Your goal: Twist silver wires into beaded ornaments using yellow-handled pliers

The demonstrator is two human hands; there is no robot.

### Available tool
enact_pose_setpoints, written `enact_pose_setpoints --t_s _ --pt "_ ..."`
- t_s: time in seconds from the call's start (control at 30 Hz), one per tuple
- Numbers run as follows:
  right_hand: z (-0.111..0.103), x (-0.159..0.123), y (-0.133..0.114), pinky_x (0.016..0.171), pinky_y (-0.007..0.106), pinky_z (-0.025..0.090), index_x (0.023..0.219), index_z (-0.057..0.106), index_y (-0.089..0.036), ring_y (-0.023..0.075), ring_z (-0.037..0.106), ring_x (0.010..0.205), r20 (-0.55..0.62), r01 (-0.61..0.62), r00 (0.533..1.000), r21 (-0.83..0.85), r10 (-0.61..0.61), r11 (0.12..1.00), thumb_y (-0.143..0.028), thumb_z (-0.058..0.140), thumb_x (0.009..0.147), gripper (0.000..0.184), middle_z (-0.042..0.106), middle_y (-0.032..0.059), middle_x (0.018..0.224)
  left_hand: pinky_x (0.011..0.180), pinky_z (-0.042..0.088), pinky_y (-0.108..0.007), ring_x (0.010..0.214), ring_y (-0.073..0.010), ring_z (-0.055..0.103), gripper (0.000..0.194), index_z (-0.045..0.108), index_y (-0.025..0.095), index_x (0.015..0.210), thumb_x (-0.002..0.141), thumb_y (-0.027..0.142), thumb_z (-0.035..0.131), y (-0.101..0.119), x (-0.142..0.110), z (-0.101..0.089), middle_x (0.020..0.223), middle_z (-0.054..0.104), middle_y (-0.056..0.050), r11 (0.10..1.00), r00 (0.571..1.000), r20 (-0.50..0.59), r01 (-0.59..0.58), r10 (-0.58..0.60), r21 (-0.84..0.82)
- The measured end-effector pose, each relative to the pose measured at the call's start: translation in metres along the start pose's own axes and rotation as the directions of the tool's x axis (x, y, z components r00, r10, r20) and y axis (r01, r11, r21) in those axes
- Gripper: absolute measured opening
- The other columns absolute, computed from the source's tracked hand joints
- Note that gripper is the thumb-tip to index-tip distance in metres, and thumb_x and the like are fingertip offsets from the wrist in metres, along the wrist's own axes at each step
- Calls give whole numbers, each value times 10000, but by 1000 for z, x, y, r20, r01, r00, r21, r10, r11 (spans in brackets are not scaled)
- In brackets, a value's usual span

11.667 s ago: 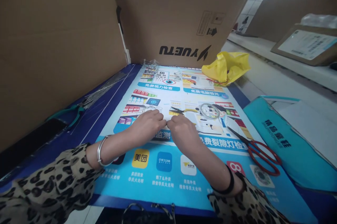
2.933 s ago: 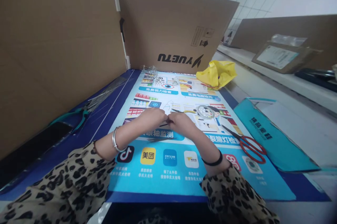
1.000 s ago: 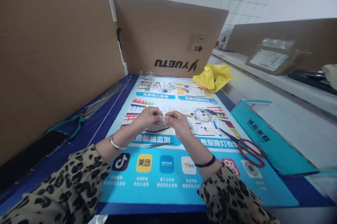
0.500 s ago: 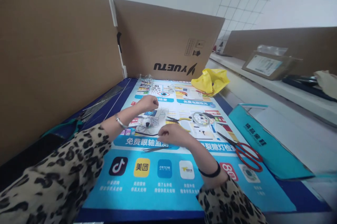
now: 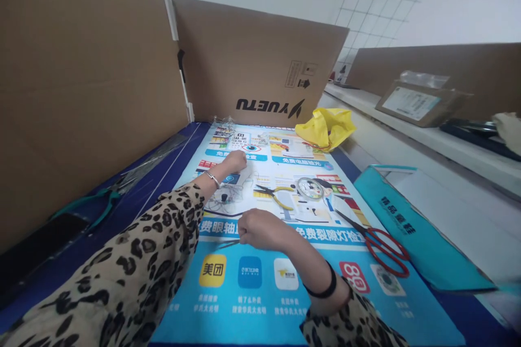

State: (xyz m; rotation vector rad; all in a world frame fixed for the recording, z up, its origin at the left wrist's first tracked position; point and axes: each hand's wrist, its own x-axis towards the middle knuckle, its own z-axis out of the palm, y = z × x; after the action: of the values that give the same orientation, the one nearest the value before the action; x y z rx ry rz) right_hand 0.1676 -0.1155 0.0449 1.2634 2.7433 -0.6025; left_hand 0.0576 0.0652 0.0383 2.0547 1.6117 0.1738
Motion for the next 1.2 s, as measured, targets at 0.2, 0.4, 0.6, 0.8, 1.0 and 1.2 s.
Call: enact_pose_setpoints --t_s 0.2,0.4,0.6,0.8,1.0,1.2 --pt "1 -1 1 592 242 294 771 632 -148 163 544 791 1 61 998 -40 -61 997 -142 555 763 78 655 56 857 782 487 -333 906 -192 593 224 606 130 996 851 296 561 -4 -30 -17 1007 623 -69 991 980 -151 -127 130 28" --pt "-5 -3 11 529 222 269 793 621 -160 125 503 637 -39 28 999 40 -26 999 -149 509 768 115 637 16 729 617 406 -211 748 -157 600 197 664 170 869 785 286 529 -15 -98 -24 809 683 -9 943 937 -105 -334 332 1" --pt "-9 -5 17 639 206 341 822 672 -178 123 558 751 -106 33 994 117 -21 993 -132 480 787 201 673 11 867 596 356 -187 689 -126 583 191 702 198 819 761 194 521 -19 -136 -22 782 694 10 828 809 204 -560 551 -14" --pt "-11 -4 21 688 216 355 840 687 -181 133 562 793 -200 0 980 69 14 998 -146 472 818 219 676 26 863 522 302 -211 591 -125 558 210 713 228 775 778 206 504 -7 -151 -12 718 692 -3 747 778 285 -623 560 234" --pt "-9 -3 26 666 243 343 833 663 -148 164 554 812 -301 -102 949 -12 93 995 -163 450 837 213 653 77 874 500 289 -247 623 -184 594 201 698 214 733 770 187 501 -2 -152 9 716 686 -52 689 829 112 -523 548 502" --pt "-11 -4 33 715 220 351 847 648 -180 139 546 857 -331 -165 932 -37 144 986 -137 429 843 224 638 44 904 546 350 -260 703 -206 609 185 647 183 759 787 123 475 -3 -148 15 755 663 -57 673 819 40 -497 572 547"
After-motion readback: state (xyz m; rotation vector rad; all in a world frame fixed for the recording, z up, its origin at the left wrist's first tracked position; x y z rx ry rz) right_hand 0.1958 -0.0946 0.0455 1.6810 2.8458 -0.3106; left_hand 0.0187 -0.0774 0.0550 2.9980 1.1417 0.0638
